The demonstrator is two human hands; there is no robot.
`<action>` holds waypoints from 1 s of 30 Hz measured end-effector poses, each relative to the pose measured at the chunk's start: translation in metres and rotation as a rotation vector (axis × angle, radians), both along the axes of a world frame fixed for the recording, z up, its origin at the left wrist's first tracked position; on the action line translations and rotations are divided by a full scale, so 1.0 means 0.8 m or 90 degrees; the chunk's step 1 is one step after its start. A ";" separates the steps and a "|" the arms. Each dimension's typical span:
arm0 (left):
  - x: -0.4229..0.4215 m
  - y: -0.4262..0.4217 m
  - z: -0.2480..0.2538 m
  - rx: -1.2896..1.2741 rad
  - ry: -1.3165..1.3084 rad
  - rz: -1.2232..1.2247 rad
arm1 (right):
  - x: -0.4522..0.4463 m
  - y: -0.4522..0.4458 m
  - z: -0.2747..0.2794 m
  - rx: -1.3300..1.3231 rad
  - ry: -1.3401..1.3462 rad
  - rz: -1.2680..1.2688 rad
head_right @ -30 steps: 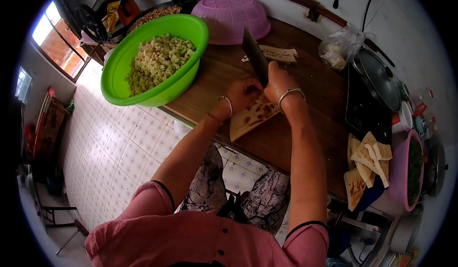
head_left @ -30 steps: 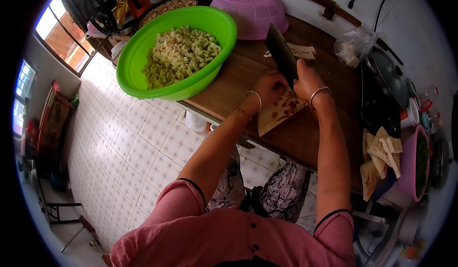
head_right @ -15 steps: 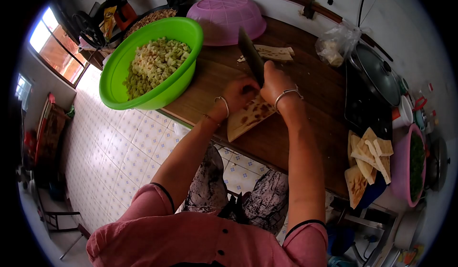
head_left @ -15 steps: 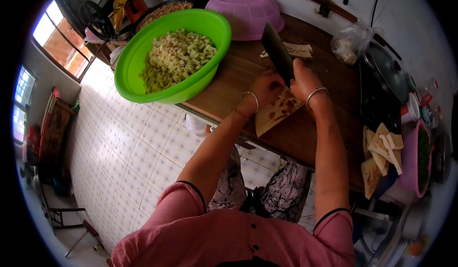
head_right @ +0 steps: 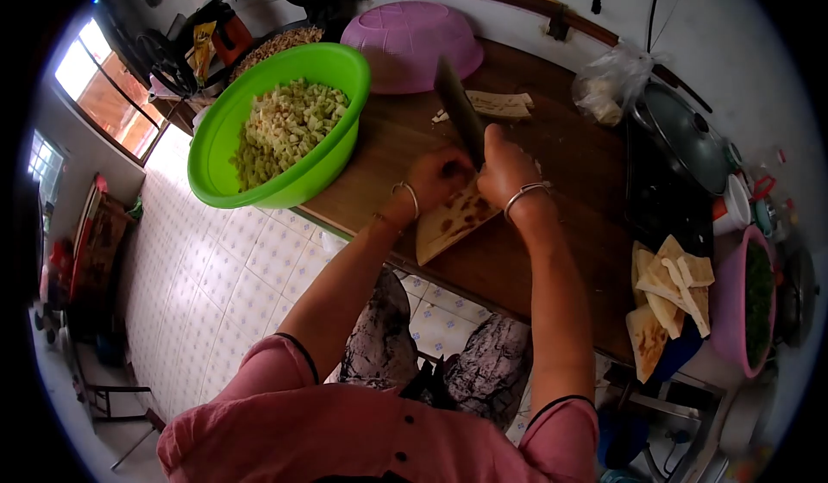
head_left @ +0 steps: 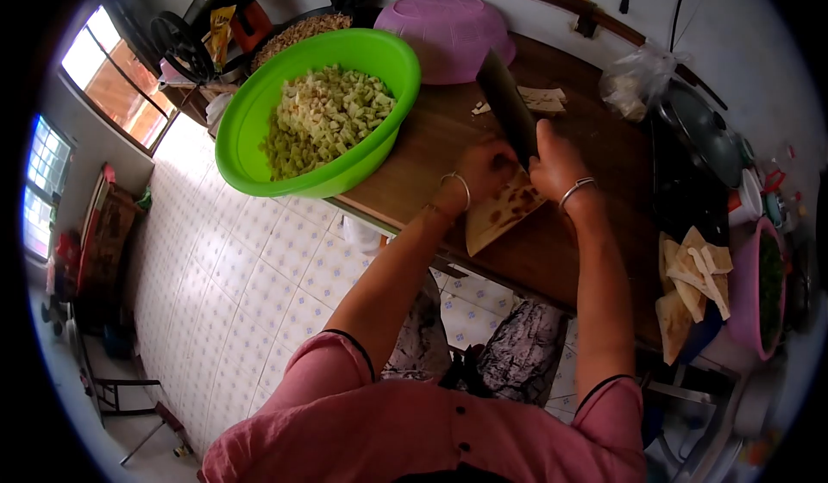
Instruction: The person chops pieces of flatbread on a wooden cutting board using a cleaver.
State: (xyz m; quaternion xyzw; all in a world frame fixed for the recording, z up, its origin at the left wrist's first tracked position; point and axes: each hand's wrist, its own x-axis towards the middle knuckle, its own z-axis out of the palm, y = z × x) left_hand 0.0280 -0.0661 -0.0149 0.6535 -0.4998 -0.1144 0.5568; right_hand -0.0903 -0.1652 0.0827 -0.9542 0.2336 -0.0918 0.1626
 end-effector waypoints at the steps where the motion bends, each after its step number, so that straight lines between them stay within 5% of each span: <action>1: 0.000 -0.002 -0.003 -0.020 -0.049 0.012 | -0.002 0.001 0.005 0.012 0.017 -0.011; 5: 0.006 -0.004 -0.010 -0.052 -0.160 0.032 | -0.007 -0.028 -0.014 0.050 -0.059 0.028; 8: 0.001 0.000 -0.010 0.004 -0.052 0.018 | -0.019 -0.031 -0.016 -0.016 -0.186 0.065; 10: 0.002 -0.003 -0.015 -0.009 -0.039 0.022 | -0.036 -0.012 0.025 0.316 -0.186 -0.058; 14: 0.005 -0.004 -0.010 -0.016 -0.020 0.017 | -0.062 -0.036 0.011 0.583 -0.350 -0.046; 23: -0.002 -0.005 0.001 0.072 -0.095 -0.003 | -0.096 -0.094 -0.068 0.825 -0.415 -0.150; 30: -0.004 -0.002 0.023 0.160 -0.081 -0.053 | -0.108 -0.095 -0.068 0.841 -0.414 -0.032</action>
